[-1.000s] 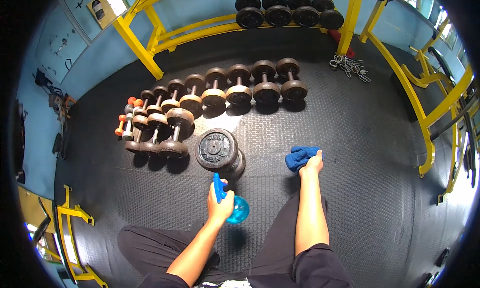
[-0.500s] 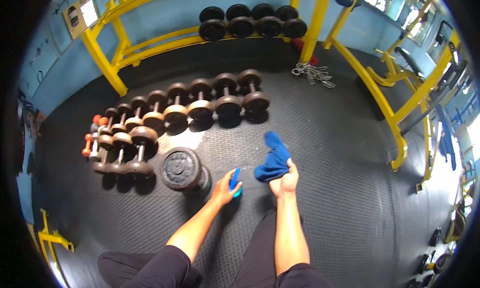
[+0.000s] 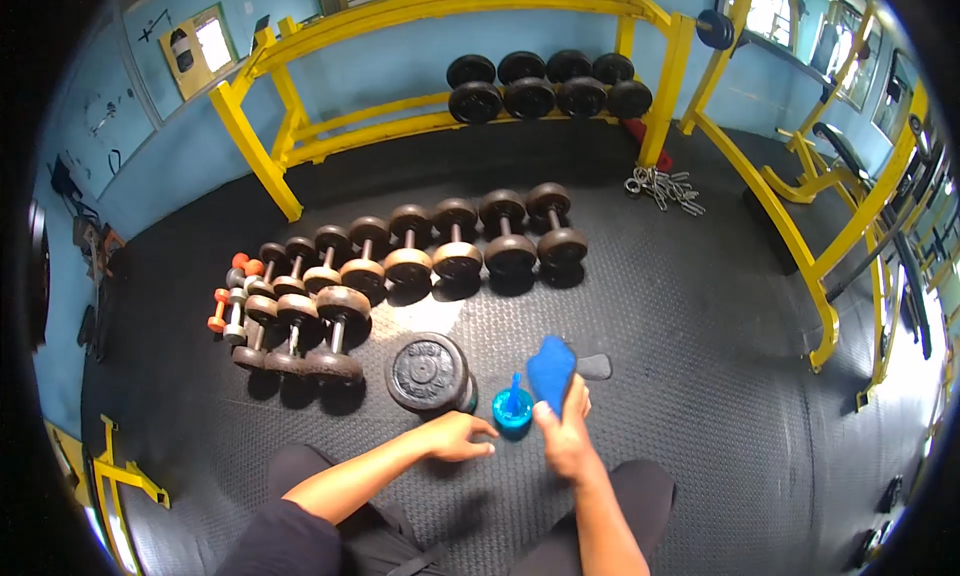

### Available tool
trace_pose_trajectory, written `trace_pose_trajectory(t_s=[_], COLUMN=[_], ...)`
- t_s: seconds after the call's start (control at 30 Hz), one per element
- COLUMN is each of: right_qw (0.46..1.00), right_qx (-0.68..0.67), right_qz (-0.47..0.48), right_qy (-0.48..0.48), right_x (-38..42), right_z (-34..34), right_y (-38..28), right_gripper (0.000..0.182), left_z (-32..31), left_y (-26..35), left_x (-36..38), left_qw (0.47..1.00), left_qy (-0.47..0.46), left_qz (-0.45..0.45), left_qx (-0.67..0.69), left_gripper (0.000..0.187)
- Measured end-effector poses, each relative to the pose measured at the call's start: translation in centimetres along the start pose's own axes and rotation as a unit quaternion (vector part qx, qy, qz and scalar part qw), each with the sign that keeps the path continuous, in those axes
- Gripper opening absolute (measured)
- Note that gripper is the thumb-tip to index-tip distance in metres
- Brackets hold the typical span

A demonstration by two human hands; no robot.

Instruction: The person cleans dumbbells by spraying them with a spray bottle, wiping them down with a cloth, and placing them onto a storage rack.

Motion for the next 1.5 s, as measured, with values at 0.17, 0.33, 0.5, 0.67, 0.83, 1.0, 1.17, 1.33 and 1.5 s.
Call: trace_pose_trajectory(t_s=[0.17,0.33,0.5,0.67,0.83,1.0,1.17,1.33,1.5], right_qw=[0.946,0.861,0.848,0.869,0.884,0.871,0.836,0.854,0.970], right_qx=[0.226,0.435,0.454,0.419,0.431,0.445,0.476,0.497,0.239], right_qz=[0.154,0.201,0.223,0.220,0.159,0.183,0.241,0.149,-0.051], right_qy=[-0.171,-0.171,-0.156,-0.142,-0.089,-0.104,-0.129,-0.045,-0.023], right_x=[-1.6,-4.4,-7.8,-6.1,0.5,2.6,-3.6,-8.1,-9.5], right_z=[-12.8,-21.4,-23.7,-23.9,-23.0,-26.4,-29.0,-26.6,-20.5], right_y=[-5.5,-1.2,-2.6,-2.4,-1.2,-2.9,-5.1,-3.7,2.5], right_gripper=[0.069,0.070,0.069,0.067,0.065,0.056,0.055,0.057,0.046], left_z=[16.1,16.7,13.7,12.0,15.0,17.7,18.3,18.5,18.3], left_y=[-5.7,-20.4,-20.8,-22.6,-18.4,-18.2,-18.8,-18.7,-19.2], left_x=[10.5,11.9,8.5,4.9,7.5,10.3,11.3,12.1,12.8], left_qw=[0.832,0.737,0.806,0.794,0.743,0.675,0.660,0.653,0.638], left_qy=[0.512,0.595,0.366,0.367,0.401,0.529,0.554,0.558,0.540], left_qz=[-0.019,0.085,0.170,0.106,0.078,0.009,0.007,-0.001,0.034], left_qx=[0.212,0.308,0.432,0.474,0.529,0.514,0.508,0.512,0.548], left_gripper=[0.018,0.022,0.057,0.072,0.063,0.044,0.039,0.039,0.039])
Point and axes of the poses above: each hand's wrist, its own x-axis away from the middle knuckle, its own z-axis out of the back of the hand, y = z × x, the point moved 10 cm from there along -x, towards the middle knuckle, and after that the axes turned 5 degrees about -z, right-handed, at the moved point
